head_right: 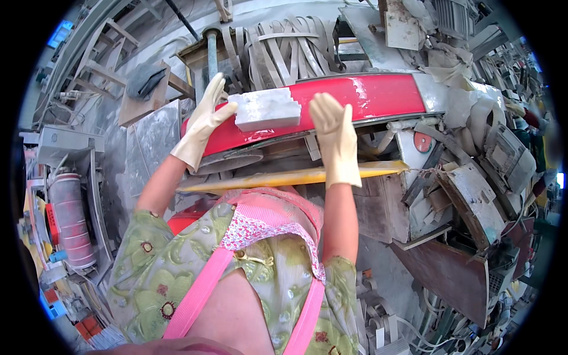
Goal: The person repeatedly picks up rectangular planks and presses them against a red rotating sanding drum to smooth the surfaces. After sanding, the person stacks the finished planks on a nearby table.
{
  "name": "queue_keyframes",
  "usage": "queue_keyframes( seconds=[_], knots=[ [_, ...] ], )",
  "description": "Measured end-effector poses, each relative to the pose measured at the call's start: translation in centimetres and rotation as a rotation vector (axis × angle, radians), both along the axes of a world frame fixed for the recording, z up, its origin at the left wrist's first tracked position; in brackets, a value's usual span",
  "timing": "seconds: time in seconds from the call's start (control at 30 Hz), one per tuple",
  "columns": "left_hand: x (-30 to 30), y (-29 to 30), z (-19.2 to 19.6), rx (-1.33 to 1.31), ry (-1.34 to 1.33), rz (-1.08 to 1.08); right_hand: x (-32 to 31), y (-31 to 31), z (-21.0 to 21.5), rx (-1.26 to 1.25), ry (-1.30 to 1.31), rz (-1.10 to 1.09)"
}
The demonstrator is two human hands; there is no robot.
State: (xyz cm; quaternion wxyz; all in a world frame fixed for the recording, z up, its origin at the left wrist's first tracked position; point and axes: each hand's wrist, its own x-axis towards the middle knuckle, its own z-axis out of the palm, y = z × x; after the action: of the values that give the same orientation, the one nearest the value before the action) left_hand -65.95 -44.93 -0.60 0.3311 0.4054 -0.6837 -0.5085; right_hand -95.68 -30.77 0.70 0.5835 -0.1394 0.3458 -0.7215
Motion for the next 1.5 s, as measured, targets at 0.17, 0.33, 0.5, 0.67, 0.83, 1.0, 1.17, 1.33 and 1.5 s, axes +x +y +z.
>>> queue_keyframes(
  seconds=[0.17, 0.33, 0.5, 0.67, 0.83, 1.0, 1.17, 1.33, 1.5],
  knots=[
    [-4.4, 4.6, -0.7, 0.220, 0.337, 0.181, -0.1, -4.6, -4.5, 0.046, 0.071, 0.044],
    [-5.8, 6.5, 0.1, 0.218, 0.296, 0.253, 3.0, -3.7, -2.1, 0.130, 0.958, 0.136],
    [-4.6, 5.6, -0.1, 0.166, 0.152, 0.151, 4.1, -4.2, -1.2, 0.117, 0.808, 0.094],
    [-3.8, 5.1, -2.3, 0.146, 0.160, 0.167, 4.3, -4.8, -2.8, 0.164, 1.075, 0.066],
    [-4.4, 4.2, -2.2, 0.123, 0.169, 0.165, 4.4, -4.2, -0.5, 0.199, 1.012, 0.076],
    [-0.9, 2.2, -5.4, 0.031, 0.010, 0.092, 5.4, -4.2, -2.1, 0.163, 1.109, -0.021],
    [-3.3, 2.6, 1.9, -0.379, -0.641, 0.094, 5.3, -3.8, -1.2, 0.185, 1.009, -0.019],
    [-6.6, 0.5, 4.8, -0.608, -0.961, -0.330, 5.3, -3.9, -2.0, 0.129, 0.989, -0.043],
    [-8.6, -1.2, 2.8, -0.629, -1.107, -0.446, 5.3, -4.0, -2.2, 0.143, 0.965, -0.003]
  ],
)
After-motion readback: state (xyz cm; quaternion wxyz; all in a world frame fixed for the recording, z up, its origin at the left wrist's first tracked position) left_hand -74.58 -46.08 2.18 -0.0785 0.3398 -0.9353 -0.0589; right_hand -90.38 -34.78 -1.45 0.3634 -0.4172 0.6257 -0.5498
